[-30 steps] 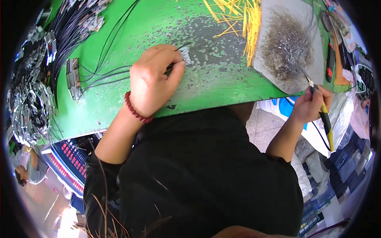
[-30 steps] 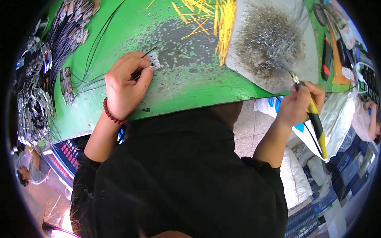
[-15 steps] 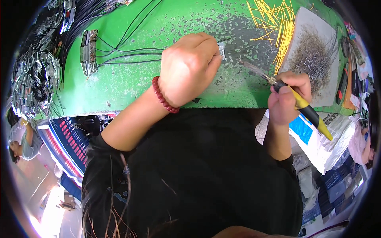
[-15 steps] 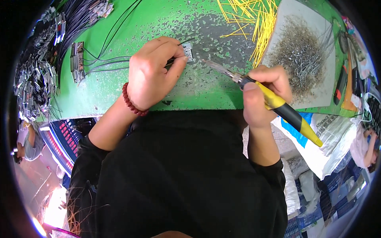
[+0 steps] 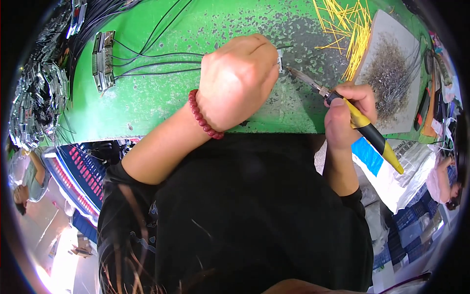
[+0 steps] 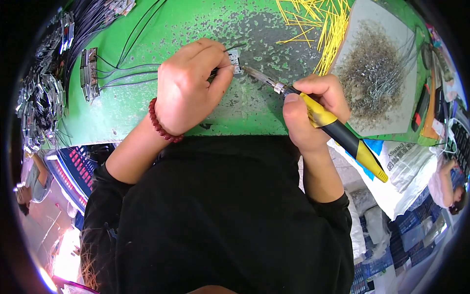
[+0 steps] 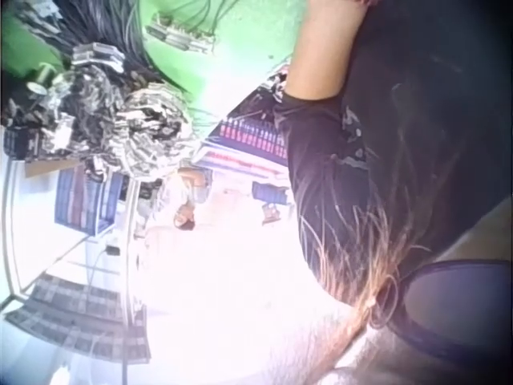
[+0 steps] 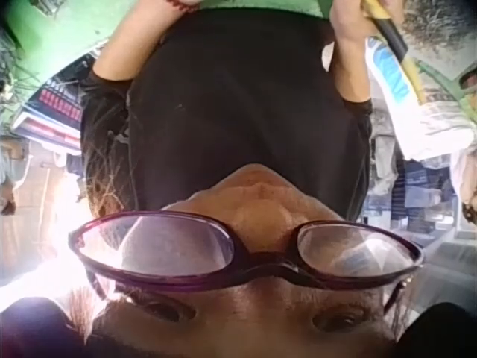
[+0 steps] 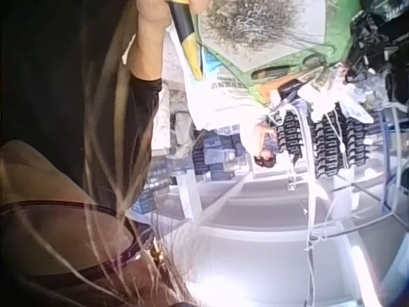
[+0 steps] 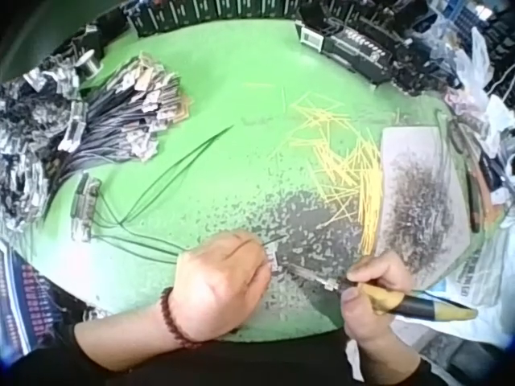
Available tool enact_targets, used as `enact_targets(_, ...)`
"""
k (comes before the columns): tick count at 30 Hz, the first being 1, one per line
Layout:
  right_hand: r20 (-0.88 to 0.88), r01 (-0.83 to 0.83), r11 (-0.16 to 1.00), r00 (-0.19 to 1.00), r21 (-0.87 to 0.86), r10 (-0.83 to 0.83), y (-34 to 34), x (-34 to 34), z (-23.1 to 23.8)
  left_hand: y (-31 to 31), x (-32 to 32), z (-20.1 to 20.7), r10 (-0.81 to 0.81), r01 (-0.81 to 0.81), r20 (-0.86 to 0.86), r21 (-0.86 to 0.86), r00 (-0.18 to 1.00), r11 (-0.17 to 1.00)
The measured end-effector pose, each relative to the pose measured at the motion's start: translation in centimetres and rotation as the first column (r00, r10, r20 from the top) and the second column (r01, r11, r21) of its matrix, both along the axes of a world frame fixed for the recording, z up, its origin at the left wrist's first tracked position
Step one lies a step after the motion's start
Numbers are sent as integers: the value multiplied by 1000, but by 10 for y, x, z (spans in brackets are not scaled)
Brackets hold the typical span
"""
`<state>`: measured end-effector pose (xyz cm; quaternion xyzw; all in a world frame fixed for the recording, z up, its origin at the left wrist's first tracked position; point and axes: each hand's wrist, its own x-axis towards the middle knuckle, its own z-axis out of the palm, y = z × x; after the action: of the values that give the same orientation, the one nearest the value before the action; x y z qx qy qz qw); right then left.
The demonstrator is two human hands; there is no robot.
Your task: The person solders wires to a circuit board, trims the wire ends with a utility knife, and then installs the assembly into a toy car shell before placing it in a crate.
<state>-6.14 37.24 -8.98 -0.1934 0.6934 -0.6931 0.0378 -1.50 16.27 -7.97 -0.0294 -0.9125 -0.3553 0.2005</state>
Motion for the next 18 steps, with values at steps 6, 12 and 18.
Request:
enact_targets(6, -8, -12, 1000, 1000, 20, 12, -2, -1, 1, -1, -1, -1, -11, 11, -11, -1, 1000, 1000)
enact_targets(12, -18, 13, 998, 1000, 61, -12, -2, -1, 1, -1, 0, -2, -8, 8, -17, -14, 1000, 1000)
enact_targets(18, -19, 32, 999, 999, -23, -33, 1, 0, 0, -1, 0, -1, -2, 2, -5, -24, 1000, 1000)
